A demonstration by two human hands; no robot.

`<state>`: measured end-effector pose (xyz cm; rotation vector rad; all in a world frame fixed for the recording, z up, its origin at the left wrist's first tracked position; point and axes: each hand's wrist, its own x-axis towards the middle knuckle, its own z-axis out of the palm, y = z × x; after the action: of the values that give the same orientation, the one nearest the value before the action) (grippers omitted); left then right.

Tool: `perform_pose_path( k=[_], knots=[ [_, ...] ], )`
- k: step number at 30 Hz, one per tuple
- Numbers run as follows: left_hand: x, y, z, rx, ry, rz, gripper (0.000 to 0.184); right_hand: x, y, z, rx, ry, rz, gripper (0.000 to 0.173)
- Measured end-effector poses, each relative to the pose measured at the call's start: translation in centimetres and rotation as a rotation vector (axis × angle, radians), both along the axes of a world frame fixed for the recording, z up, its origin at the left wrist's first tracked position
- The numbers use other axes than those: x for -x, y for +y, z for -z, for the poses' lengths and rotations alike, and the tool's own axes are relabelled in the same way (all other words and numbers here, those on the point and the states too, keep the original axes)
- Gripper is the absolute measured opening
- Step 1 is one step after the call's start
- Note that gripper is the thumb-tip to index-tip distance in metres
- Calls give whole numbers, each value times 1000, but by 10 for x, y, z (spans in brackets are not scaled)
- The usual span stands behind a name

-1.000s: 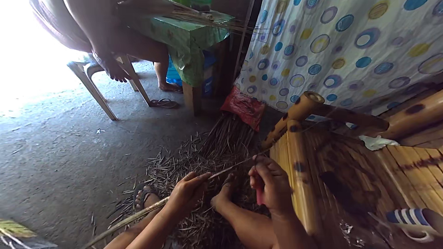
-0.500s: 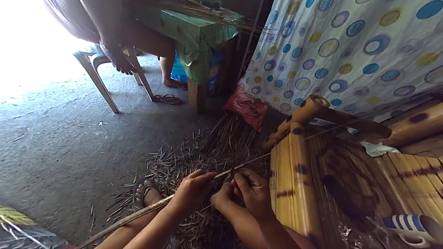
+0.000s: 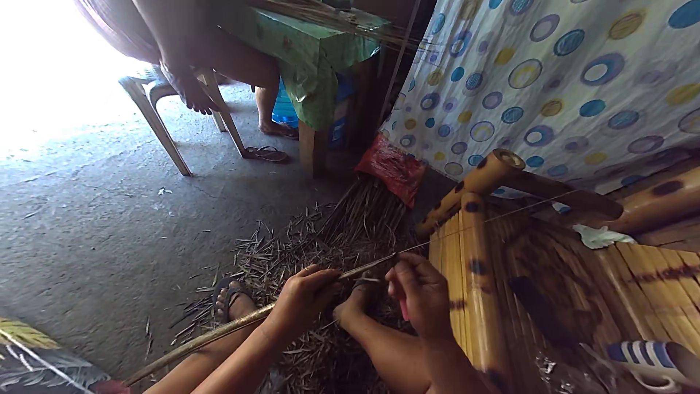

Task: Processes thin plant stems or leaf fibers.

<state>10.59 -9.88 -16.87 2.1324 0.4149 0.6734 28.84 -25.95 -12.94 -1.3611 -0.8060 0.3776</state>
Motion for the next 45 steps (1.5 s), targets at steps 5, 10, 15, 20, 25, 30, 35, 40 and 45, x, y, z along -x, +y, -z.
perform_pose_path(
  k=[5,10,15,20,25,30,35,40,45],
  knots=[
    [1,-3,4,19,12,49,27,20,9,10,65,128,-122,15],
    [2,1,7,-22,65,66,30,8,7,9,62,155,-99,15],
    [1,1,5,-5,62,87,31,12,8,13,112,84,-182,14],
    [5,6,2,24,73,108,29,1,4,7,54,-24,-66,14],
    [5,4,1,33,58,108,29,-14,-5,2,33,-5,-116,15],
    [3,1,0,30,19,115,28,21,8,17,76,48,-245,16],
    [3,3,-6,17,17,129,28,11,7,19,28,-101,-155,15],
    [6,3,-8,17,22,135,28,3,4,12,27,-141,-78,14],
    [8,5,-3,21,18,119,28,-18,-3,10,-20,-66,-71,14]
  ],
)
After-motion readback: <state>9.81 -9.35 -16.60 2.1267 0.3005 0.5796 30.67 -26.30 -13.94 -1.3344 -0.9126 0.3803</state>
